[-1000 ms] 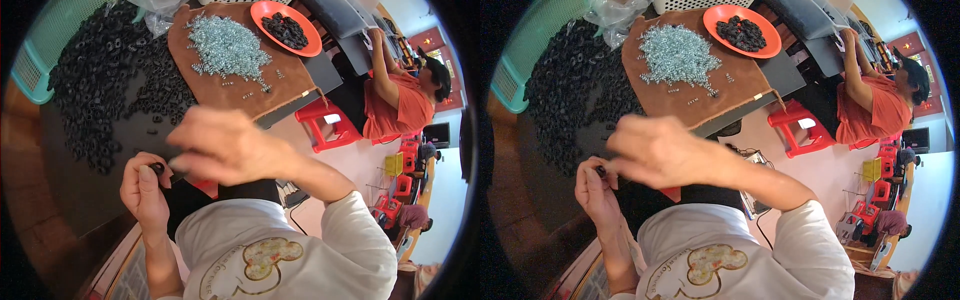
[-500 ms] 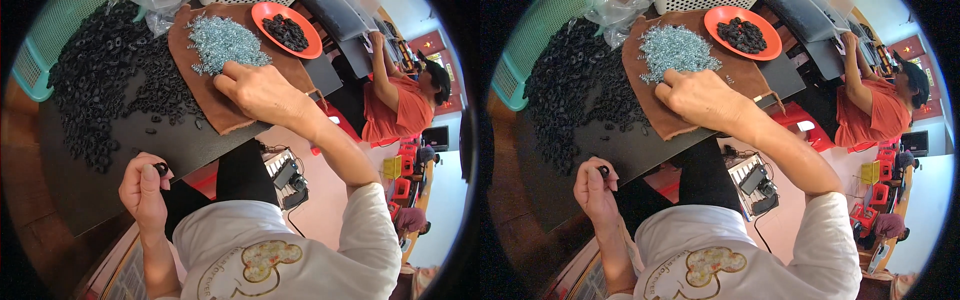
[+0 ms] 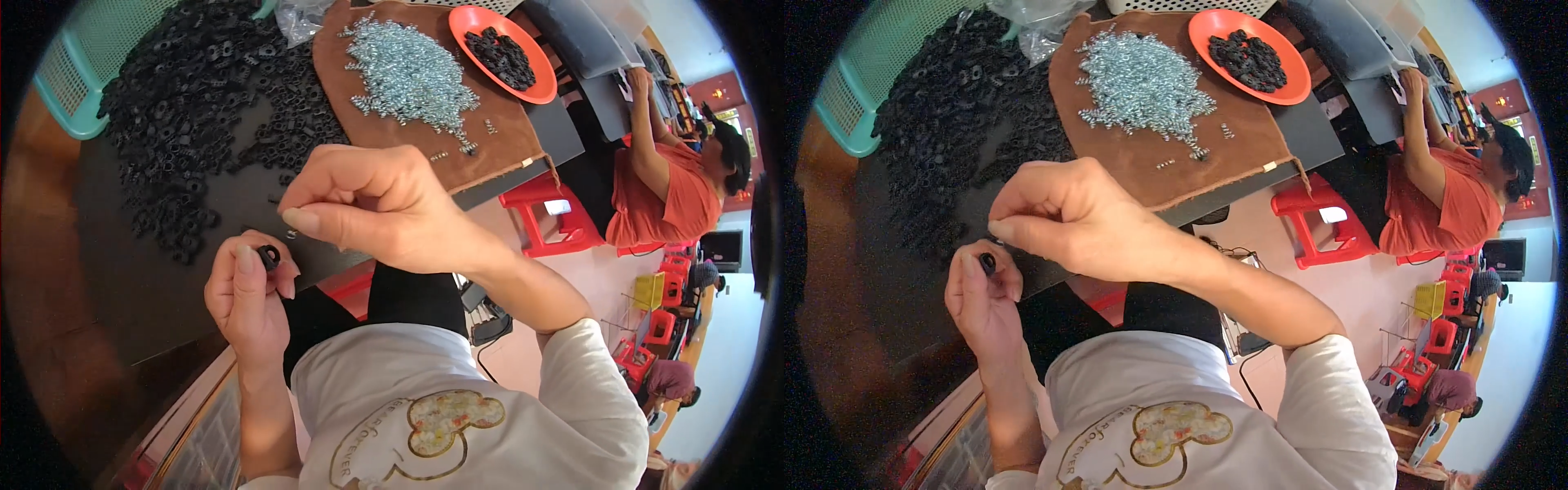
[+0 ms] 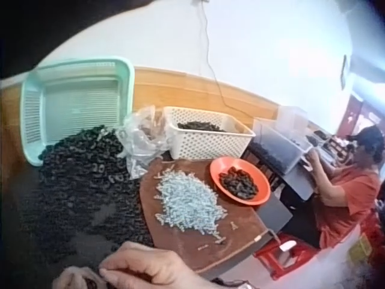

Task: Manually inserting small beads into circular black rubber components at a workshop table.

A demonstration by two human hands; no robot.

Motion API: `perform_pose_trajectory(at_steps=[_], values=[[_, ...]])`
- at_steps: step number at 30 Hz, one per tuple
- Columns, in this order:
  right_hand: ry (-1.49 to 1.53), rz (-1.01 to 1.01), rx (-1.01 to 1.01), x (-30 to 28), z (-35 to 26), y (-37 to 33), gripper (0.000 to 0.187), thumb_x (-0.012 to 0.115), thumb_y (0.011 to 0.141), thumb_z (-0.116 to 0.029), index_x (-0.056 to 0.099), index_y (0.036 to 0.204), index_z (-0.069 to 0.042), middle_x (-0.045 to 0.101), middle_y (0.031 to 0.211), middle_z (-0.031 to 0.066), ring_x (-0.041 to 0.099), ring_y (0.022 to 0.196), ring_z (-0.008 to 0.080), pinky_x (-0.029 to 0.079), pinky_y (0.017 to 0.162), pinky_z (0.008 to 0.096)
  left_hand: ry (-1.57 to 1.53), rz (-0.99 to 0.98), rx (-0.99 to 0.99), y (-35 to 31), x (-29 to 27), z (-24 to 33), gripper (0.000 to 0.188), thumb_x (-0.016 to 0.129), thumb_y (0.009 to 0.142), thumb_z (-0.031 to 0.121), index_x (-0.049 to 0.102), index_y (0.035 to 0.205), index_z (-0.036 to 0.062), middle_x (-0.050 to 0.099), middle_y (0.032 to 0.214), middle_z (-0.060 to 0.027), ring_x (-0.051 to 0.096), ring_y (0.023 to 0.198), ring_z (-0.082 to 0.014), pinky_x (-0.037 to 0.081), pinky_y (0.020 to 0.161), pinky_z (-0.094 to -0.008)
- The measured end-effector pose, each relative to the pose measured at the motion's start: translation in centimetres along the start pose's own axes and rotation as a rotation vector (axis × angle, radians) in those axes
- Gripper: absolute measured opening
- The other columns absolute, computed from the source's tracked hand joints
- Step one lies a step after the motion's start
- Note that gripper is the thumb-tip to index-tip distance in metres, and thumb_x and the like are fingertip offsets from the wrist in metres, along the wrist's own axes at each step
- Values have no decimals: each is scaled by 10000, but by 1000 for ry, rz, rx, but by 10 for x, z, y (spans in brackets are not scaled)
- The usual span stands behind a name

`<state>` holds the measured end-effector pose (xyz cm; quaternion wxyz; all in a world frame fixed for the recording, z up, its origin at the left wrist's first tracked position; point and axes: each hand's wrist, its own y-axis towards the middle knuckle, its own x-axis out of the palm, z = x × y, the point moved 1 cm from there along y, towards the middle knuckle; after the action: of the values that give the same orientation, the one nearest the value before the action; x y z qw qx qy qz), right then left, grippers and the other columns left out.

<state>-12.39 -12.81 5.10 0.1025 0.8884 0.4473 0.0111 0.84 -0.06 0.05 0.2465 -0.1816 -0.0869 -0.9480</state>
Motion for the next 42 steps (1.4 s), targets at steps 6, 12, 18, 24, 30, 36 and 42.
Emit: perform_pose_trajectory(at_steps=[6, 12, 18, 24, 30, 36, 42], values=[[310, -25, 61, 25, 9, 2, 87, 639, 927, -33, 673, 960, 40, 568, 813, 9, 558, 731, 65, 445, 606, 241, -55, -2, -26, 1, -3, -1, 294, 488, 1028, 263, 591, 969, -5, 594, 795, -56, 476, 619, -81, 366, 549, -209], [-322, 62, -474, 32, 17, -1, 228, 663, 830, 41, 680, 1057, 32, 582, 832, 122, 616, 652, 219, 495, 569, 291, -89, 21, -32, 1, -8, -2, 297, 489, 1032, 270, 602, 991, -1, 586, 788, -28, 457, 601, -68, 359, 537, -207], [-390, 121, -559, 30, 21, -6, 333, 705, 793, 11, 640, 1114, 69, 595, 842, 126, 614, 655, 210, 499, 542, 305, -115, 19, -41, 1, -8, -1, 300, 489, 1033, 271, 607, 986, -1, 592, 807, -23, 458, 606, -62, 361, 530, -204], [-488, 28, -479, 37, 19, -6, 333, 690, 795, 8, 629, 1118, 56, 581, 858, 125, 609, 651, 230, 502, 551, 324, -144, 16, -37, 3, -13, -2, 282, 502, 1029, 255, 606, 1003, -6, 593, 826, -24, 464, 619, -54, 368, 529, -204], [-439, 1, -507, 27, 15, 2, 237, 681, 815, -4, 647, 1047, 30, 587, 826, 118, 611, 683, 247, 502, 595, 322, -118, 86, -18, -1, -8, -3, 264, 471, 1038, 236, 577, 1019, -5, 582, 827, -41, 461, 620, -73, 377, 544, -220], [-680, 172, -315, -27, 9, 8, 116, 659, 845, -49, 629, 946, 0, 564, 763, 115, 598, 679, 281, 486, 594, 355, -216, 96, 71, 2, -13, 0, 320, 406, 1052, 282, 530, 939, 10, 542, 793, -82, 430, 580, -111, 362, 541, -250], [-924, -110, -351, -13, 23, 8, 116, 640, 780, -71, 597, 876, -22, 547, 854, 123, 625, 753, 328, 524, 613, 403, -176, 130, 65, 6, -10, 7, 332, 405, 1051, 288, 521, 901, 16, 538, 768, -76, 426, 571, -102, 353, 531, -246]])
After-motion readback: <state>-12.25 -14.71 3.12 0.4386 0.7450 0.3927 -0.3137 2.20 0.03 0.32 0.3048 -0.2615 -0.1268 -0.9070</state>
